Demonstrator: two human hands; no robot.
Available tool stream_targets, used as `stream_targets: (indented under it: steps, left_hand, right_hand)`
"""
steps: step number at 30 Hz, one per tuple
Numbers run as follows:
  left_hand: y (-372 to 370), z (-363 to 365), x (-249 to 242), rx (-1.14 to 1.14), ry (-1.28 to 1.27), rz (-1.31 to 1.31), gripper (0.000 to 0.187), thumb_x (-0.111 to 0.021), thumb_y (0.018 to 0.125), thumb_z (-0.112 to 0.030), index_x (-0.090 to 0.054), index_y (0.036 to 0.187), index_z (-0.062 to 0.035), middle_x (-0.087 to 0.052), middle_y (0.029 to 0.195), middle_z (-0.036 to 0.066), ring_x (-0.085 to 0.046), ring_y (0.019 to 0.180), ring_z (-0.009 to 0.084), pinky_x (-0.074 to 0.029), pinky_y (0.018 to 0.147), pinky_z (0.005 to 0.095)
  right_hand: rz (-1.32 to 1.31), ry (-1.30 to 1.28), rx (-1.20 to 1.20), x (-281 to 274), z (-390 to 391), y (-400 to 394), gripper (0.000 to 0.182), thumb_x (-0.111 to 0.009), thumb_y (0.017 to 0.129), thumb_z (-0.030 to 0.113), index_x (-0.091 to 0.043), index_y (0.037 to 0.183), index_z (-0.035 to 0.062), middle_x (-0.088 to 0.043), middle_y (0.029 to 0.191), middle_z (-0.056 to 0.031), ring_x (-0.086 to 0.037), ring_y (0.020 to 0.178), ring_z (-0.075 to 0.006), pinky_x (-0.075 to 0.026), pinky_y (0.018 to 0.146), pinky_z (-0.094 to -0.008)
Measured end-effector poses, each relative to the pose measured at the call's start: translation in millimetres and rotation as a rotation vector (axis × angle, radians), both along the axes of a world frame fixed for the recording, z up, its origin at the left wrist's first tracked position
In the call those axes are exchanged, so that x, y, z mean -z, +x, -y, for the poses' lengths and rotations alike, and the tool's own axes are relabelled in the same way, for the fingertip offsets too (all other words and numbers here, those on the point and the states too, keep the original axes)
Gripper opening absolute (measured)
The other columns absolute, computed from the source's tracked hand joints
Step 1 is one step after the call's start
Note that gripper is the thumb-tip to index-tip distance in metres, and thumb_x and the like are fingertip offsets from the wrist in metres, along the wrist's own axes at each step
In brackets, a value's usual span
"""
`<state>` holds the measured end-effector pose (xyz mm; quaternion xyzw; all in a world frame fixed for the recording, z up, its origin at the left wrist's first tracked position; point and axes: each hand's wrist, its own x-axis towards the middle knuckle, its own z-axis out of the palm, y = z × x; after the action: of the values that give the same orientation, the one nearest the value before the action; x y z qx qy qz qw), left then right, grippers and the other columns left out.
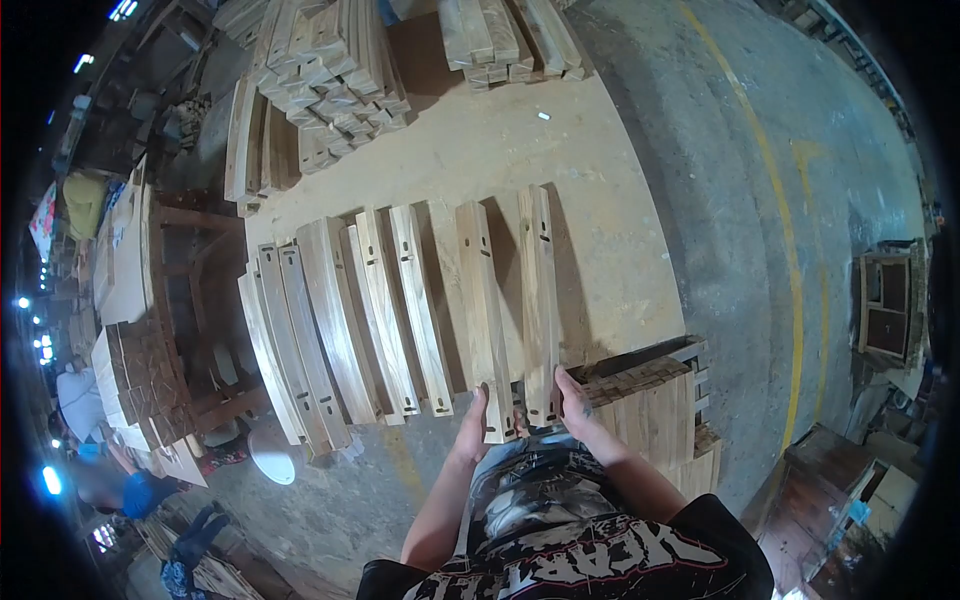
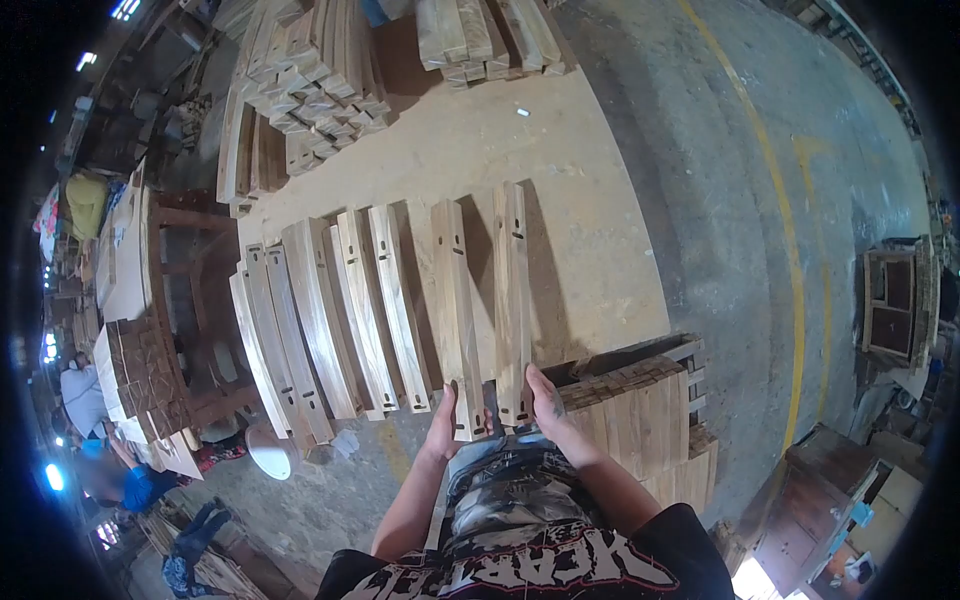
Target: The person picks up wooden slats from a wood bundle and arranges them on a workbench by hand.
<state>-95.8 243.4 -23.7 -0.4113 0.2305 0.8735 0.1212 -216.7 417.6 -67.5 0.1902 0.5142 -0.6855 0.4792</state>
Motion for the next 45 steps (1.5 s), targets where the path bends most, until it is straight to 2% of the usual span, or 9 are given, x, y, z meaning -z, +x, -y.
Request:
stream_targets:
  steps: [11,24,27,30,34,37,39,42,45]
  left_hand:
    - [8,-4,33,0.071,0.211,-0.058,0.087,-0.021,0.1,-0.07,-0.048,0.138,0.0032,-0.067,0.097,0.018,-0.068,0.085,0.0301,-0.06,0.073,0.0439]
    - [23,-26,58,0.139,-0.468,0.177,0.068,-0.031,0.105,-0.061,-0.066,0.11,-0.0032,-0.071,0.09,0.012,-0.07,0.082,0.0207,-0.056,0.075,0.0373]
    - [36,-20,84,0.166,-0.418,0.209,0.055,-0.045,0.104,-0.052,-0.06,0.122,-0.0016,-0.069,0.104,0.015,-0.069,0.089,0.0241,-0.054,0.08,0.0374]
    - [48,-36,87,0.903,-1.355,0.555,0.055,-0.053,0.101,-0.049,-0.059,0.12,0.0018,-0.067,0.11,0.022,-0.067,0.094,0.0347,-0.053,0.082,0.0449]
    - [-5,-37,-31,0.609,-1.372,0.365,0.058,-0.064,0.096,-0.042,-0.056,0.129,0.0048,-0.063,0.123,0.025,-0.063,0.112,0.0384,-0.05,0.094,0.0456]
    - [-34,-36,-30,0.352,-1.178,0.214,0.059,-0.065,0.094,-0.042,-0.053,0.133,0.0016,-0.063,0.119,0.025,-0.063,0.11,0.039,-0.05,0.093,0.0452]
    - [-57,-35,-42,0.305,-1.435,0.176,0.058,-0.068,0.093,-0.036,-0.051,0.134,0.0005,-0.065,0.112,0.024,-0.066,0.103,0.0354,-0.052,0.089,0.0433]
    - [-68,-14,-50,0.148,-1.331,0.2,0.057,-0.071,0.091,-0.028,-0.047,0.135,0.0009,-0.067,0.107,0.021,-0.069,0.096,0.0296,-0.055,0.083,0.039]
    - [-61,23,-59,-0.078,-1.286,0.255,0.046,-0.07,0.09,-0.02,-0.052,0.127,-0.0014,-0.066,0.094,0.018,-0.068,0.079,0.024,-0.055,0.071,0.0369]
  right_hand:
    - [-0.476,0.164,-0.204,0,-18,3,0.058,-0.058,0.101,0.043,-0.049,0.141,0.0027,-0.067,0.115,-0.0098,-0.062,0.092,-0.0138,-0.051,0.082,-0.0303]
    - [-0.377,0.322,-0.242,53,-41,3,0.058,-0.063,0.097,0.048,-0.059,0.129,-0.0005,-0.07,0.107,-0.0093,-0.062,0.095,-0.0141,-0.05,0.084,-0.0316]
    - [-0.292,0.363,-0.265,35,-37,-6,0.06,-0.06,0.098,0.052,-0.062,0.124,-0.0017,-0.071,0.105,-0.0098,-0.062,0.096,-0.015,-0.049,0.086,-0.0328]
    - [-0.401,0.38,-0.302,28,-34,-3,0.06,-0.059,0.097,0.052,-0.063,0.122,-0.0019,-0.071,0.103,-0.012,-0.064,0.096,-0.0173,-0.049,0.086,-0.0341]
    - [-0.521,0.425,-0.363,-19,-12,7,0.053,-0.063,0.097,0.047,-0.064,0.119,-0.0016,-0.072,0.102,-0.0141,-0.066,0.094,-0.0212,-0.051,0.084,-0.0353]
    - [-0.694,0.374,-0.348,-21,8,25,0.046,-0.068,0.095,0.036,-0.061,0.12,-0.0016,-0.07,0.101,-0.0137,-0.067,0.092,-0.023,-0.052,0.083,-0.0365]
    - [-0.378,0.205,-0.322,-28,17,39,0.056,-0.073,0.09,0.033,-0.053,0.131,0.0014,-0.068,0.105,-0.015,-0.068,0.095,-0.0256,-0.053,0.084,-0.0372]
    - [-0.718,-0.126,-0.347,-28,36,43,0.069,-0.077,0.086,0.034,-0.045,0.141,0.0055,-0.064,0.11,-0.0148,-0.067,0.097,-0.0271,-0.053,0.085,-0.0379]
    - [-0.93,0.051,-0.99,-57,50,6,0.075,-0.077,0.086,0.04,-0.043,0.143,0.0065,-0.062,0.116,-0.0133,-0.066,0.096,-0.0269,-0.054,0.086,-0.0384]
